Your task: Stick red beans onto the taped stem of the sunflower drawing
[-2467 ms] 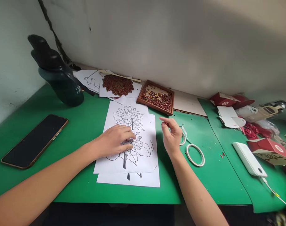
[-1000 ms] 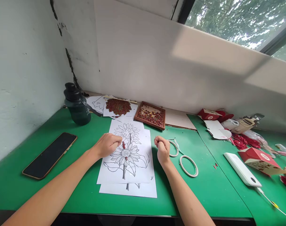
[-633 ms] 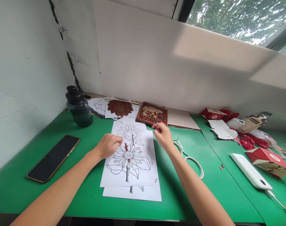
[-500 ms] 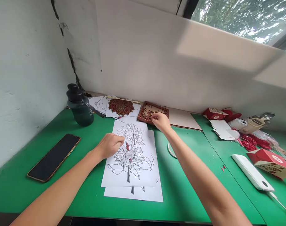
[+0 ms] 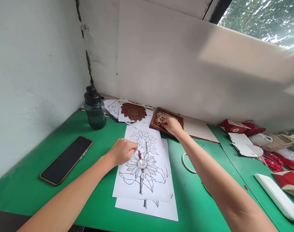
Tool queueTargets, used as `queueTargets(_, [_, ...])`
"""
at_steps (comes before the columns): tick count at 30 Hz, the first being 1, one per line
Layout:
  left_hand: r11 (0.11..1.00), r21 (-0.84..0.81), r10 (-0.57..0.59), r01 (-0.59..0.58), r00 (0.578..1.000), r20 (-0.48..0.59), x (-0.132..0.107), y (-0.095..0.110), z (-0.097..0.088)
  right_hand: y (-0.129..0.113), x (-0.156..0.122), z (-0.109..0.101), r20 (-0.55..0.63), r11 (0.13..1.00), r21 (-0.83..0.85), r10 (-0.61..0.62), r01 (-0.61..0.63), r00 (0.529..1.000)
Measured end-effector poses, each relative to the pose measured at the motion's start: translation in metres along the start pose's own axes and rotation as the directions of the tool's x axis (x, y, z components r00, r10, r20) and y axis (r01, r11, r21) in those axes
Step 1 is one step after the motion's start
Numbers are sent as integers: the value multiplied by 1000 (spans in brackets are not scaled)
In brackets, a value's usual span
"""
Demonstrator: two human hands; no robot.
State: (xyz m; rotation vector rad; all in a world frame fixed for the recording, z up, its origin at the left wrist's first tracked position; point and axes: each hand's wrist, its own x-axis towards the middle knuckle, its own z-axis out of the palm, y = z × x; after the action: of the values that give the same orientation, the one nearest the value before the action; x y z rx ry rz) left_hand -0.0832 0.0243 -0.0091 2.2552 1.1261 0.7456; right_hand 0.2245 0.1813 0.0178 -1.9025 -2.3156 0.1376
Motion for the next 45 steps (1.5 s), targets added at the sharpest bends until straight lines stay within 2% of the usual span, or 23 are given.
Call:
queueTargets(5, [1000,17,9,-9,1000,-5,1,0,3,-7,4,-9,-19,997,-22,-72,72,997])
queueTargets(9, [1000,21,0,1,1000,-9,0,-2,1,-13,-13,-21,-142,998,7,-56,57,988])
queueTargets(12, [1000,19,-5,5,1000,-8,-1,0,0,-28,-58,-18,-251,993,88,-53,78,967])
queueTargets(14, [999,33,18,-18,1000,3,-3,4,2,-46,-99,-7,-335,930,285,-130,232,933])
queueTargets(17, [989,81,120,-123,992,37,-6,12,8,-79,-155,16,-250,809,462,-273,362,929])
queueTargets(20, [956,130,249,-262,963,107,-10,17,16,-100,-183,35,-208,749,494,-390,441,897])
queueTargets(24, [931,179,284,-318,939,193,-10,18,19,-95,-187,43,-259,698,551,-377,457,889])
queueTargets(30, [946,133,242,-297,915,324,-8,21,13,-79,-187,46,-225,660,592,-416,463,881])
queueTargets(37, [924,145,298,-354,904,307,-15,21,6,-79,-185,50,-207,656,594,-435,466,876])
queueTargets(41, [893,168,349,-417,879,323,-16,25,10,-78,-185,50,-205,660,590,-435,465,877])
queueTargets(45, [886,191,339,-423,871,356,-18,29,15,-79,-185,49,-216,654,596,-429,466,877])
